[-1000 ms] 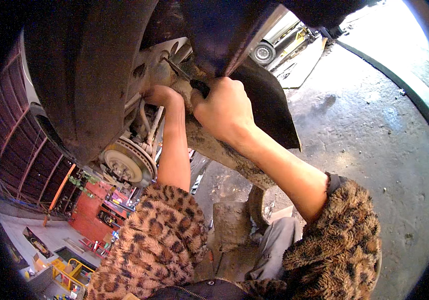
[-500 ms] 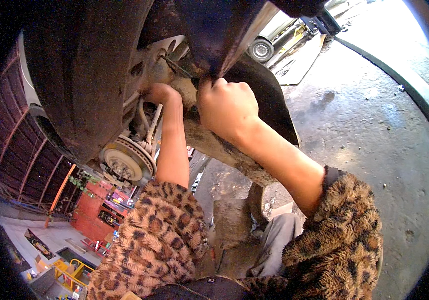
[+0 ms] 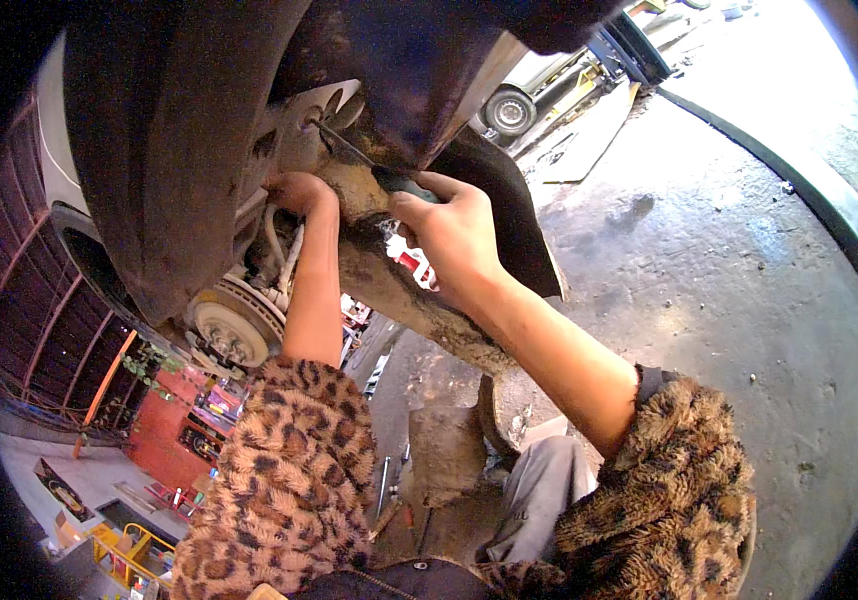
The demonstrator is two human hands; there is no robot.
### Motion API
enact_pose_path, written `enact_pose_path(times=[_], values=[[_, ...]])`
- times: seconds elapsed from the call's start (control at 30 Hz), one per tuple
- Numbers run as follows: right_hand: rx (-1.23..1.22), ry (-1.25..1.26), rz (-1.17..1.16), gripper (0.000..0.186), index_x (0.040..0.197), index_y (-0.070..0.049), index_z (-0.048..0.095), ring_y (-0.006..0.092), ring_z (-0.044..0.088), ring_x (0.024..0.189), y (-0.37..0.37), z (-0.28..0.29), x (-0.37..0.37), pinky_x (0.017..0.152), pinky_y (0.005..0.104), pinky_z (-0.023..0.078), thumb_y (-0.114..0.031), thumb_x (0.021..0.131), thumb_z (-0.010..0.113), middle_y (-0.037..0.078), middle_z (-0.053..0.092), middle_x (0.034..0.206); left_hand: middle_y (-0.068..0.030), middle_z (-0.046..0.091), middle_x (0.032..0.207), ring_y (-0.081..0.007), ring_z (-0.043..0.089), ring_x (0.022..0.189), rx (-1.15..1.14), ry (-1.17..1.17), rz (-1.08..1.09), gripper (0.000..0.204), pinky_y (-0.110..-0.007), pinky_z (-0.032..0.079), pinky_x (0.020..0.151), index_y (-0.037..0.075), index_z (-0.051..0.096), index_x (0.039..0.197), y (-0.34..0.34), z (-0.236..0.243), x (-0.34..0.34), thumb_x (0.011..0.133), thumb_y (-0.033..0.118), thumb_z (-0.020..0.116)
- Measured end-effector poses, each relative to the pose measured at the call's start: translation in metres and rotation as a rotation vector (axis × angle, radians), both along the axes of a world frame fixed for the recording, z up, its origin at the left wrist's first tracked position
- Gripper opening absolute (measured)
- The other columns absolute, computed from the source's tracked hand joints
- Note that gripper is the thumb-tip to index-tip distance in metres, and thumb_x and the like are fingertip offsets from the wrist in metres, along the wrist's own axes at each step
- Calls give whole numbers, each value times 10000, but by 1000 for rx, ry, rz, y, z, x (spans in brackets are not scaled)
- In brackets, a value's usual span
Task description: The person works under a lifted vehicle, manipulating suspension components and using a screwdriver to pry and remove a large, torn rubber splash shield from the wheel well area.
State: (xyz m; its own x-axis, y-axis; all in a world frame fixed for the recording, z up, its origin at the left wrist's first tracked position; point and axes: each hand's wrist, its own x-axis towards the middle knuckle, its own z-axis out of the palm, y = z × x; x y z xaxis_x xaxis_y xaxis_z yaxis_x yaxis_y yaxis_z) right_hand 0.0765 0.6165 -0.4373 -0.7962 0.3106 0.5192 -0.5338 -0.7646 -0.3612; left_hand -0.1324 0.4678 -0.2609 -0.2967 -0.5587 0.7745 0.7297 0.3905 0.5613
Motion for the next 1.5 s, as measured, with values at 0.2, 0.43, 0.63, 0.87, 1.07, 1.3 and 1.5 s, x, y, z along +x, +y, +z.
enact_pose_path(times=[0.2, 0.43, 0.63, 0.87, 1.07, 1.3, 1.5], values=[[19, 12, 303, 132, 926, 26, 679, 90, 482, 550, 4, -11, -12, 501, 245, 393, -86, 858, 671, -14, 545, 678, -350, 459, 1378, -477, 486, 1255, 49, 29, 2, 620, -536, 441, 1032, -78, 391, 1397, 14, -7, 20, 1049, 417, 254], [346, -169, -585, 282, 880, 35, 706, 245, 684, 623, -1, 0, -1, 631, 361, 514, -236, 810, 681, 197, 659, 670, -417, 425, 1354, -504, 478, 1250, 54, 47, -93, 646, -495, 452, 1020, -177, 335, 1368, 46, -12, 48, 1044, 383, 308], [363, -137, -668, 331, 970, 35, 714, 326, 716, 766, 10, -11, -25, 719, 377, 536, -245, 795, 702, 244, 686, 783, -452, 369, 1376, -503, 456, 1275, 63, 29, -162, 680, -464, 437, 1047, -236, 285, 1359, 76, -27, 77, 1046, 367, 304], [503, -149, -519, 336, 885, 69, 722, 120, 628, 646, 38, 7, -2, 631, 297, 496, -255, 800, 747, 111, 712, 729, -360, 457, 1351, -444, 558, 1181, -213, -171, 582, 491, -472, 530, 929, -128, 309, 1418, -19, 34, -58, 1033, 177, 296], [417, -145, -747, 292, 941, 50, 707, 90, 611, 642, 21, -21, -50, 610, 290, 499, -219, 833, 740, 94, 683, 684, -332, 492, 1337, -435, 593, 1145, -169, -105, 360, 448, -479, 559, 893, -87, 353, 1424, 29, -7, -57, 1034, 124, 294], [419, -155, -672, 304, 845, 49, 708, 81, 537, 522, 25, -12, -39, 507, 272, 421, -251, 824, 752, 43, 588, 566, -341, 471, 1354, -447, 564, 1173, 27, 52, -39, 461, -492, 527, 934, -91, 355, 1419, 49, -16, 4, 1043, 168, 290], [427, -115, -818, 350, 898, 65, 711, 145, 612, 569, 16, -7, -34, 578, 324, 484, -270, 806, 753, 159, 651, 638, -349, 452, 1368, -458, 539, 1197, 51, 88, -46, 476, -504, 499, 969, -94, 357, 1413, 40, -7, 21, 1051, 206, 287]])
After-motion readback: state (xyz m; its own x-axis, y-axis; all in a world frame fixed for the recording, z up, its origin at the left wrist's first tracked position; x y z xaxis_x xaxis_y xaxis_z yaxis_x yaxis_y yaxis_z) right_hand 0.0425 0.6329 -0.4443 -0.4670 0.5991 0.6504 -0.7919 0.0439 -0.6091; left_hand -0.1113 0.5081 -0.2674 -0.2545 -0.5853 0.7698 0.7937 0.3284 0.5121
